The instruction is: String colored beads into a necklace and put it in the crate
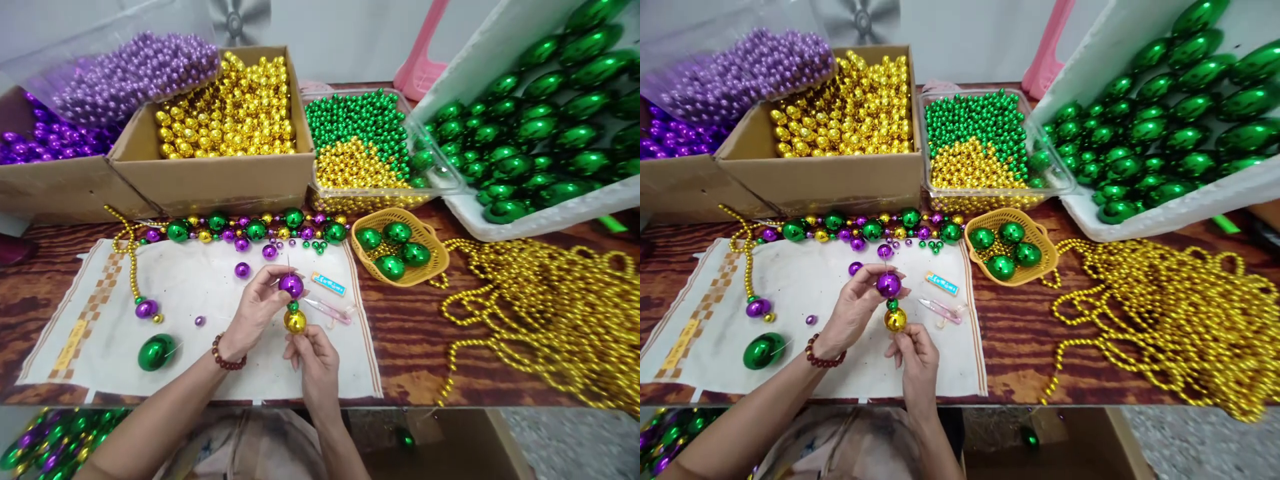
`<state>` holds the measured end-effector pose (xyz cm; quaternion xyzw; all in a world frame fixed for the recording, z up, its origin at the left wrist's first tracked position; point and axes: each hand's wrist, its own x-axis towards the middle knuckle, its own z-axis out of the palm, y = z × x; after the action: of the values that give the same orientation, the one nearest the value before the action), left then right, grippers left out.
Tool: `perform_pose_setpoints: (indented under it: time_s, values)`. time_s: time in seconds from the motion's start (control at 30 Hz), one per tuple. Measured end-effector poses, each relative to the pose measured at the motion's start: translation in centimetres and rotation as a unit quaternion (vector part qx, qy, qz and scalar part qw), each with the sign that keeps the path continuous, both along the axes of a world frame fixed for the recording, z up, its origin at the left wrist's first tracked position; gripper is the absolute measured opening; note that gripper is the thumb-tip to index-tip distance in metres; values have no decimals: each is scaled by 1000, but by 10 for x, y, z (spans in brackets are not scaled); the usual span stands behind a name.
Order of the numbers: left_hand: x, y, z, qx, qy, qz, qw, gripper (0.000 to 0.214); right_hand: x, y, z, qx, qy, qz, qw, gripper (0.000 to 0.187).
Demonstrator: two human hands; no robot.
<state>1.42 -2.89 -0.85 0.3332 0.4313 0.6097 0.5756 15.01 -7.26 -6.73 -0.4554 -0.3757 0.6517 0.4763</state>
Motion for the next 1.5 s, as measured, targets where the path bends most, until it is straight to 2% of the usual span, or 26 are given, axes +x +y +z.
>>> perform_pose_setpoints:
  time_s: [0.07,0.13,0.23,0.33,0.4,0.43,0.5,0.53,0.57,0.6,0.63,0.77,0.87,0.9,0.93,0.97,1.03,1.07,1.1,1.17,1.27,1.37,1.5]
  values:
    - [-4,16,4,16,50,-24,998,46,7,5,1,14,6,-5,1000,30]
    - [-7,41,12,26,116,-11,993,45,15,9,1,27,12,-3,1000,31]
    - [-5,90,31,71,169,16,983,37,24,13,-2,36,34,6,999,33]
    - [5,151,51,152,224,36,962,26,28,14,-9,41,53,5,998,34]
    - [16,194,61,204,344,37,916,10,30,15,-13,46,58,7,997,33]
    - [21,214,64,212,437,15,874,9,31,16,-14,46,60,9,997,33]
    - [32,251,67,174,633,-54,753,20,33,17,-15,43,63,10,997,34]
    - [37,266,68,144,701,-87,693,24,35,17,-14,40,66,10,997,35]
    - [41,278,68,116,746,-115,646,27,36,17,-14,35,69,9,997,36]
    - [43,288,68,97,769,-135,618,27,37,17,-13,32,71,10,997,38]
    - [45,296,68,88,776,-148,607,26,39,16,-12,26,73,10,997,39]
    - [41,308,66,87,782,-163,595,22,41,12,-11,-7,70,-12,997,38]
    - [34,302,70,104,780,-138,601,19,42,11,-13,2,68,-6,998,37]
    - [33,295,72,120,763,-117,625,18,42,11,-14,11,67,-1,998,37]
    - [32,285,75,139,722,-100,670,15,42,12,-14,21,66,3,998,36]
    - [31,272,77,154,653,-93,735,12,43,12,-13,32,63,2,998,36]
    - [29,237,79,150,431,-119,882,8,45,13,-12,52,52,-11,997,34]
    - [27,216,78,120,303,-149,933,9,46,13,-10,63,46,-18,997,33]
    - [24,194,76,81,193,-175,962,11,47,12,-8,75,39,-24,996,32]
    - [18,153,70,11,29,-194,981,16,50,12,-2,97,24,-30,995,30]
    - [7,105,59,-37,-105,-172,979,22,51,11,8,115,-2,-26,993,28]
    - [-3,79,50,-43,-170,-139,975,23,48,10,19,121,-26,-24,992,28]
    - [-12,63,43,-45,-200,-102,974,21,40,7,27,120,-47,-15,992,29]
